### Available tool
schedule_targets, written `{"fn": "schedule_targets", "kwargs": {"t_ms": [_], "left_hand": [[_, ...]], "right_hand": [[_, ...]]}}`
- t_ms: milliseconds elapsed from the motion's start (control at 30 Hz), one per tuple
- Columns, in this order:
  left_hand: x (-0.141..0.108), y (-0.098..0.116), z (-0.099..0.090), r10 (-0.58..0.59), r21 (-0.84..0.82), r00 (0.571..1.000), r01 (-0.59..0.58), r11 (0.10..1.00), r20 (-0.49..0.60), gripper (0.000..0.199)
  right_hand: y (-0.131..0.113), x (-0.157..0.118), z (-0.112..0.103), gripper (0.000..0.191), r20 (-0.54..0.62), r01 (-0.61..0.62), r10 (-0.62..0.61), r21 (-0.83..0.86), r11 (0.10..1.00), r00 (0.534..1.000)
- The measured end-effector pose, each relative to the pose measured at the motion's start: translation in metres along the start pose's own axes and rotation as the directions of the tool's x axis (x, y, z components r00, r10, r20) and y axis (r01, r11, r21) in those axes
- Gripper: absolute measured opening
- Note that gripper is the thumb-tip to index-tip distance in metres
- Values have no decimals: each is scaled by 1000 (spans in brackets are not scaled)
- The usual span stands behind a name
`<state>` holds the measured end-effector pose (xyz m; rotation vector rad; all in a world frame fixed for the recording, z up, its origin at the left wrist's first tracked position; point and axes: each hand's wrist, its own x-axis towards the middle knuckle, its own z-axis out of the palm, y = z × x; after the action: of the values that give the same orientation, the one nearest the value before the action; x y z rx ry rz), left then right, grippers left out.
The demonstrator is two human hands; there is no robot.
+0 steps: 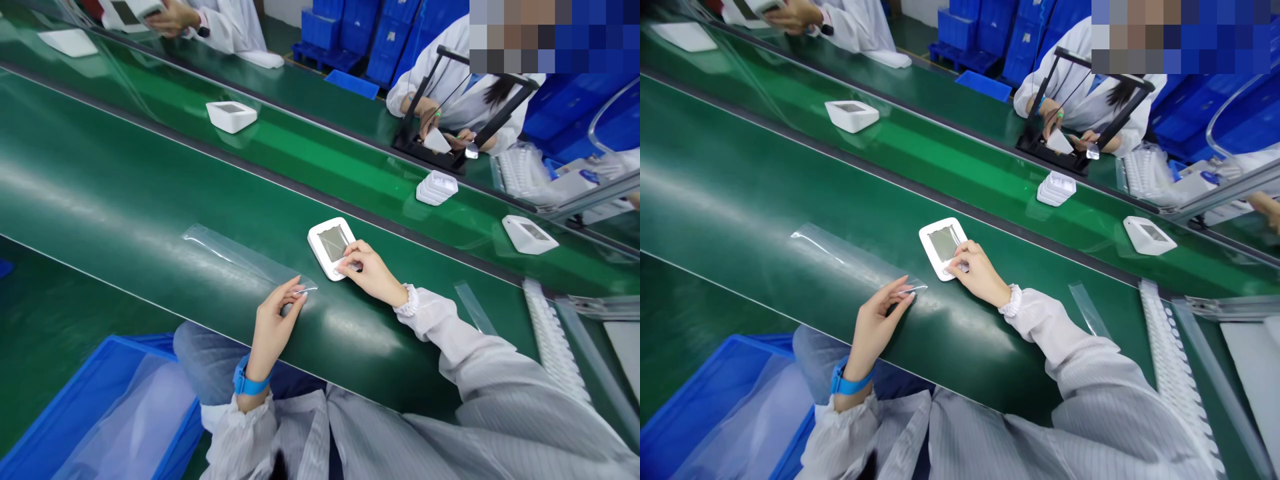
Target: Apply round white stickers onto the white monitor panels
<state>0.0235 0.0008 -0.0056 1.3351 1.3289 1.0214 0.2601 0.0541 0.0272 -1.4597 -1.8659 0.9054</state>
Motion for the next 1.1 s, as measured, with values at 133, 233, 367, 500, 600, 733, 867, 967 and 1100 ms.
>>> {"fn": "schedule_targets", "kwargs": {"t_ms": [133,233,367,500,600,733,867,967,1100], "left_hand": [[0,0,0,-4,12,1000,4,1000,-5,44],[0,0,0,-5,13,1000,5,1000,-4,44],[-1,0,0,-12,5,1000,12,1000,2,43],[-1,1,0,-21,-12,1000,21,1000,10,46],[-1,1,-1,-11,-30,999,13,999,42,50],[0,0,-1,-1,-75,998,6,997,66,53],[1,-1,0,-22,-132,996,33,991,84,51],[0,0,2,-38,-181,996,52,982,82,51],[0,3,3,-82,-250,994,98,963,73,53]], "right_hand": [[-1,0,0,8,8,7,-7,0,1000,1000],[-2,-1,0,10,13,25,-25,-2,1000,1000],[-1,0,-2,11,-15,68,-68,-7,998,998],[2,2,-4,18,-51,55,-53,39,998,997],[3,2,-3,17,-46,40,-37,49,998,998],[3,2,-2,20,-29,62,-62,-1,998,998],[1,0,2,14,-59,123,-123,-12,992,991],[-6,-7,17,7,-112,289,-283,36,957,953],[-18,-18,44,14,-54,404,-401,164,900,914]]}}
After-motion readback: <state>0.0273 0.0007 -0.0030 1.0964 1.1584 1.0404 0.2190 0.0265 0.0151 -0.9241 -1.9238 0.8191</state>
